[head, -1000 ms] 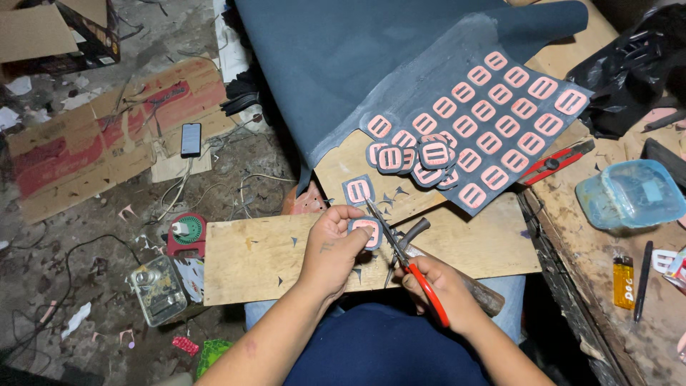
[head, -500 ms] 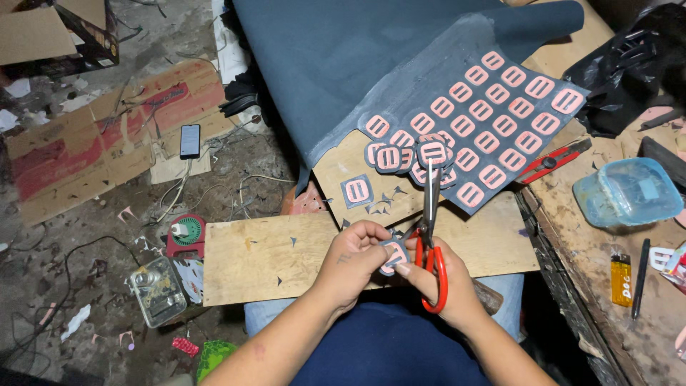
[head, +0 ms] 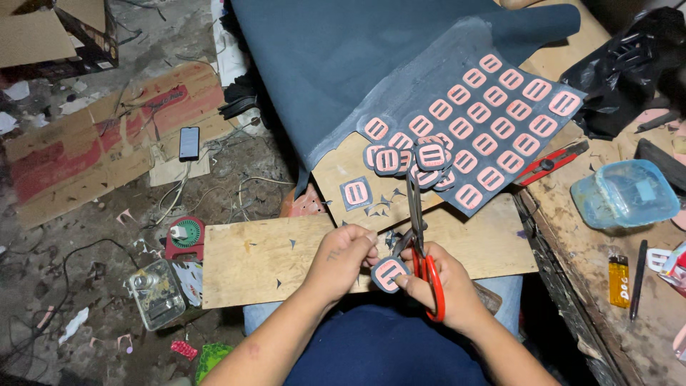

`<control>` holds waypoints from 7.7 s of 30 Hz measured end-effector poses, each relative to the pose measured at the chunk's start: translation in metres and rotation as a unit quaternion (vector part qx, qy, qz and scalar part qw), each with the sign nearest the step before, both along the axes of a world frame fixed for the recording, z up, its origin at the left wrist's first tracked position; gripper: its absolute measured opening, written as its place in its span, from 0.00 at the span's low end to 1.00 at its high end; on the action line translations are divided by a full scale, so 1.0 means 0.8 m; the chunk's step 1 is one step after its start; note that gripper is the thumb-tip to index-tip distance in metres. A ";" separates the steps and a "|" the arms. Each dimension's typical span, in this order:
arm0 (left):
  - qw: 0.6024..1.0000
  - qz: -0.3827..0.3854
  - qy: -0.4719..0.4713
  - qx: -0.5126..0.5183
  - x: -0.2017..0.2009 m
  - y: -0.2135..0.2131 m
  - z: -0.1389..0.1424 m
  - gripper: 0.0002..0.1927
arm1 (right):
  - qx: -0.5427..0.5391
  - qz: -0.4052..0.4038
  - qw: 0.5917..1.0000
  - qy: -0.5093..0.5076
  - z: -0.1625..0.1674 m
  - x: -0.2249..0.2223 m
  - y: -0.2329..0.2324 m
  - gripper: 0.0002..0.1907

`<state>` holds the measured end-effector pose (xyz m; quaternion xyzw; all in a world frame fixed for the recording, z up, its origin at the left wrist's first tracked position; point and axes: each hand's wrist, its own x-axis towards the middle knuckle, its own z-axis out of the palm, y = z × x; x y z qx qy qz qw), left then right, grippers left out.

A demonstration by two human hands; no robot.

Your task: The person uses red-handled scissors to cut out small rectangular pieces from a dark sheet of material. The cut pieces are placed on a wooden board, and the person continues cutting more pieces from the sheet.

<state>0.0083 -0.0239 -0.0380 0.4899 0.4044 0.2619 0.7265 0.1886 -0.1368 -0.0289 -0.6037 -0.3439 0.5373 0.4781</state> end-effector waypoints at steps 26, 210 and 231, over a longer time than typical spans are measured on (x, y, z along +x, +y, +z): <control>0.981 -0.040 -0.155 -0.114 -0.011 -0.005 0.030 0.13 | 0.029 0.156 0.930 0.330 0.007 -0.004 0.025 0.37; 0.988 0.069 -0.111 -0.078 -0.004 0.015 0.042 0.10 | 0.087 0.149 0.983 0.069 -0.037 -0.008 0.007 0.27; 0.993 0.009 -0.087 -0.084 -0.009 0.033 0.031 0.09 | 0.020 0.119 0.985 0.124 -0.047 0.005 0.002 0.30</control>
